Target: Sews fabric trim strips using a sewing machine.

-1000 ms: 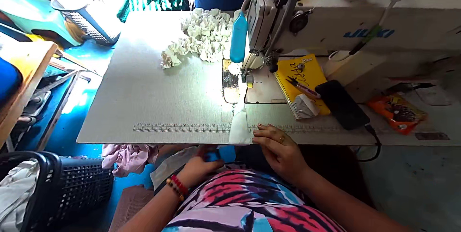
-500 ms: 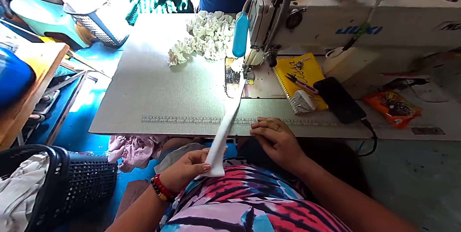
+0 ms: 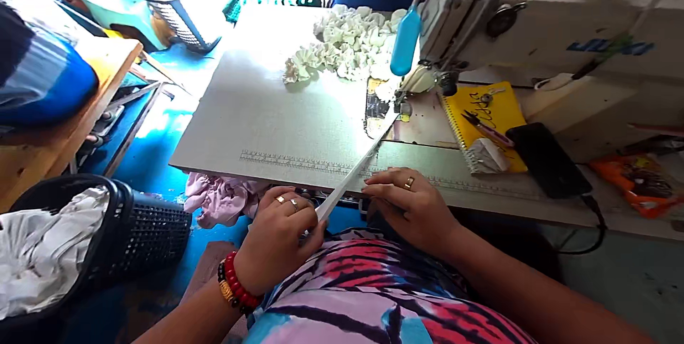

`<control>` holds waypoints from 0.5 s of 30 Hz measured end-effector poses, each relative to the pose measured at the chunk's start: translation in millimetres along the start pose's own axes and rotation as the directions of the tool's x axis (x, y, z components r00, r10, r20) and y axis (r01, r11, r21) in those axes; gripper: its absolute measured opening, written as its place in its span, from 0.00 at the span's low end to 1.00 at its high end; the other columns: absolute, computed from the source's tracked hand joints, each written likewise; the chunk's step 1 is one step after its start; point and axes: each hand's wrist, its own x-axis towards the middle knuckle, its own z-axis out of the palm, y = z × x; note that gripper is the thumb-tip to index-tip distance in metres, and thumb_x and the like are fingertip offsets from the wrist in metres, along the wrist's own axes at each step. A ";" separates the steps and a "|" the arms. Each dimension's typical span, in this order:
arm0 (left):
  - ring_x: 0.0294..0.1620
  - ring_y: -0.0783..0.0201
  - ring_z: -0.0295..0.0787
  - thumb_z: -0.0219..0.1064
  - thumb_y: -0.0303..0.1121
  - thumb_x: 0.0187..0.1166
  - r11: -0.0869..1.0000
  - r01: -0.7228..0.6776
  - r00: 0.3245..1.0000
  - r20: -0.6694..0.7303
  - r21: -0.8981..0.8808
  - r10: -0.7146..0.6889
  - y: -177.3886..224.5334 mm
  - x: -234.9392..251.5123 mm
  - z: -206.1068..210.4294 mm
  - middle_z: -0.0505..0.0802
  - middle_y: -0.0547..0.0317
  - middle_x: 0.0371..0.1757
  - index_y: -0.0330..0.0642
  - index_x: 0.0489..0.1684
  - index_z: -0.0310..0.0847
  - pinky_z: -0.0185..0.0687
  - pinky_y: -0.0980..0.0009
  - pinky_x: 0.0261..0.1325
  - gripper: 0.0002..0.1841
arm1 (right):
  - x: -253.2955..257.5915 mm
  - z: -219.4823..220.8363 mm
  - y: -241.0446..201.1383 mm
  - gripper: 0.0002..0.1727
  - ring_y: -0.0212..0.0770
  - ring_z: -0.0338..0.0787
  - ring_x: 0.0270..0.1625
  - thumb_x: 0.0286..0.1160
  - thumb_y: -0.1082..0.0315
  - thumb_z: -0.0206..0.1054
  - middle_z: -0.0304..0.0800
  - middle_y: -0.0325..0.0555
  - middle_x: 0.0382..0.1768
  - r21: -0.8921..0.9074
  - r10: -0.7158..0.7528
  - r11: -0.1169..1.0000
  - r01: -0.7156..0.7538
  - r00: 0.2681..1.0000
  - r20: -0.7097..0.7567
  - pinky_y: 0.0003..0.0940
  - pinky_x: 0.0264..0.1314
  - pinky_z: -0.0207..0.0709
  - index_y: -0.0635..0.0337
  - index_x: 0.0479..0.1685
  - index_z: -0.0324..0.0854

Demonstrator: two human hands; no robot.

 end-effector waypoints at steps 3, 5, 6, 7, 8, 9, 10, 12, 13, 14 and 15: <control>0.38 0.62 0.91 0.60 0.38 0.80 0.998 -0.056 0.997 -0.049 0.035 0.058 2.6 4.3 0.1 0.91 0.59 0.27 0.46 0.19 0.81 0.73 0.56 0.71 0.16 | 22.1 9.7 -12.7 0.14 0.43 0.89 0.68 0.84 0.63 0.62 0.96 0.40 0.55 0.021 -0.106 0.994 0.106 0.994 0.016 0.45 0.73 0.78 0.49 0.55 0.94; 0.37 0.62 0.91 0.60 0.37 0.80 0.994 -0.094 0.993 -0.061 0.064 0.098 4.5 6.2 0.4 0.90 0.60 0.25 0.46 0.18 0.80 0.73 0.56 0.71 0.15 | 33.0 13.8 -19.7 0.14 0.42 0.90 0.66 0.84 0.65 0.62 0.97 0.38 0.54 0.021 -0.181 0.983 0.180 0.983 0.040 0.44 0.72 0.79 0.49 0.54 0.94; 0.37 0.62 0.90 0.60 0.36 0.79 0.990 -0.114 0.991 -0.058 0.082 0.119 5.9 7.3 -0.3 0.90 0.60 0.25 0.47 0.19 0.80 0.72 0.55 0.71 0.15 | 36.5 14.5 -22.2 0.14 0.41 0.91 0.64 0.84 0.66 0.62 0.97 0.38 0.52 0.014 -0.212 0.977 0.212 0.976 0.058 0.43 0.70 0.79 0.49 0.53 0.94; 0.38 0.61 0.90 0.60 0.36 0.79 0.986 -0.132 0.989 -0.054 0.100 0.137 7.4 8.3 -1.6 0.89 0.60 0.26 0.47 0.19 0.80 0.71 0.55 0.71 0.14 | 38.8 14.5 -24.0 0.13 0.40 0.92 0.60 0.84 0.68 0.62 0.98 0.37 0.50 -0.003 -0.245 0.969 0.246 0.967 0.076 0.42 0.67 0.79 0.49 0.51 0.95; 0.38 0.61 0.90 0.60 0.36 0.79 0.982 -0.150 0.986 -0.051 0.115 0.156 9.0 9.8 -3.2 0.89 0.61 0.26 0.47 0.20 0.80 0.71 0.54 0.71 0.14 | 39.9 13.3 -25.2 0.13 0.40 0.93 0.55 0.84 0.69 0.62 0.98 0.38 0.46 -0.018 -0.281 0.959 0.284 0.955 0.098 0.41 0.63 0.80 0.49 0.49 0.95; 0.37 0.61 0.90 0.59 0.36 0.79 0.979 -0.165 0.984 -0.049 0.123 0.172 10.7 11.6 -5.0 0.90 0.61 0.25 0.48 0.20 0.80 0.71 0.54 0.71 0.14 | 40.1 10.3 -26.5 0.13 0.41 0.93 0.52 0.83 0.70 0.62 0.97 0.39 0.44 -0.035 -0.318 0.945 0.325 0.940 0.125 0.41 0.60 0.81 0.50 0.48 0.94; 0.36 0.61 0.89 0.59 0.36 0.79 0.977 -0.179 0.982 -0.045 0.111 0.185 12.2 13.9 -6.4 0.89 0.61 0.24 0.47 0.19 0.80 0.71 0.54 0.71 0.14 | 39.1 6.3 -28.5 0.13 0.42 0.93 0.51 0.84 0.71 0.61 0.96 0.40 0.44 -0.057 -0.347 0.932 0.359 0.926 0.150 0.42 0.58 0.82 0.51 0.47 0.93; 0.33 0.63 0.89 0.59 0.36 0.79 0.977 -0.210 0.977 -0.028 0.035 0.211 15.7 19.6 -7.4 0.88 0.62 0.22 0.47 0.18 0.79 0.72 0.56 0.72 0.15 | 32.6 -0.7 -33.7 0.12 0.44 0.93 0.48 0.83 0.73 0.61 0.96 0.42 0.42 -0.137 -0.376 0.909 0.393 0.917 0.135 0.42 0.55 0.83 0.53 0.45 0.92; 0.31 0.64 0.88 0.59 0.36 0.79 0.974 -0.225 0.974 -0.017 -0.037 0.224 17.3 23.4 -6.4 0.86 0.62 0.20 0.47 0.17 0.78 0.72 0.58 0.72 0.16 | 26.8 -3.9 -35.8 0.11 0.44 0.94 0.46 0.82 0.73 0.61 0.97 0.43 0.41 -0.177 -0.372 0.905 0.387 0.922 0.109 0.42 0.54 0.84 0.54 0.43 0.91; 0.31 0.65 0.86 0.60 0.36 0.80 0.964 -0.231 0.972 0.002 -0.135 0.233 17.8 28.2 -4.1 0.85 0.62 0.20 0.47 0.17 0.77 0.72 0.60 0.71 0.16 | 19.3 -6.7 -36.9 0.11 0.43 0.95 0.46 0.83 0.73 0.60 0.97 0.43 0.41 -0.204 -0.359 0.908 0.367 0.930 0.079 0.40 0.53 0.85 0.55 0.42 0.91; 0.33 0.66 0.87 0.60 0.37 0.82 0.947 -0.212 0.974 0.032 -0.243 0.226 16.7 34.8 -0.7 0.86 0.62 0.22 0.46 0.18 0.79 0.74 0.62 0.69 0.16 | 10.4 -8.8 -36.4 0.11 0.42 0.95 0.47 0.83 0.72 0.60 0.98 0.43 0.41 -0.211 -0.338 0.916 0.340 0.940 0.050 0.39 0.53 0.86 0.55 0.42 0.91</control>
